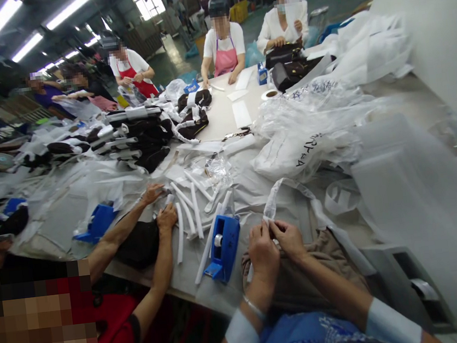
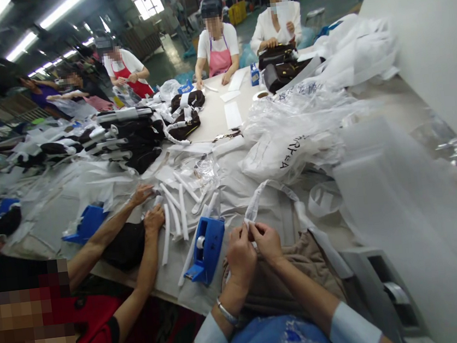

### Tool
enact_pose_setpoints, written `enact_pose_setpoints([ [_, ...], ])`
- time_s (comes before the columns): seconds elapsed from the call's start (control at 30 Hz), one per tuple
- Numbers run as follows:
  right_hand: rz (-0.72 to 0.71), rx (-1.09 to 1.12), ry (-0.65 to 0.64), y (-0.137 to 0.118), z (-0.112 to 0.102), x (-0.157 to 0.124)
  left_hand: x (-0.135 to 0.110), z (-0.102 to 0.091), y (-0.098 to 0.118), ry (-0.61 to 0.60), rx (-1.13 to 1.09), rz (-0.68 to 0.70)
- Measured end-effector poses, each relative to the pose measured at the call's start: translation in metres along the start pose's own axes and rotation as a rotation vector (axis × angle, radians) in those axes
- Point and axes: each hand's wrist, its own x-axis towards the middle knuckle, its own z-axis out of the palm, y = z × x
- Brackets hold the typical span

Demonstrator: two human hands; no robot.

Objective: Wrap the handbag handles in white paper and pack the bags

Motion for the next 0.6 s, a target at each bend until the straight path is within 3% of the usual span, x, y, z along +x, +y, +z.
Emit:
enact_pose_setpoints([
  [0.23, 0.035, -0.032, -0.068, -0.006, -0.001, 0.000, -0.008, 0.017, -0.004, 0.036, -0.053, -0.050],
  [0.4, 0.074, 0.075, -0.104, 0.002, -0.008, 0.006, -0.002, 0.003, -0.008, 0.064, -0.348, -0.061],
  [0.5, 0.089, 0.100, -0.135, 0.005, -0.014, 0.009, 0.012, -0.005, -0.022, -0.007, -0.610, -0.146],
  [0.6, 0.096, 0.107, -0.158, 0.004, -0.019, 0.010, 0.024, -0.008, -0.038, -0.218, -0.882, -0.253],
])
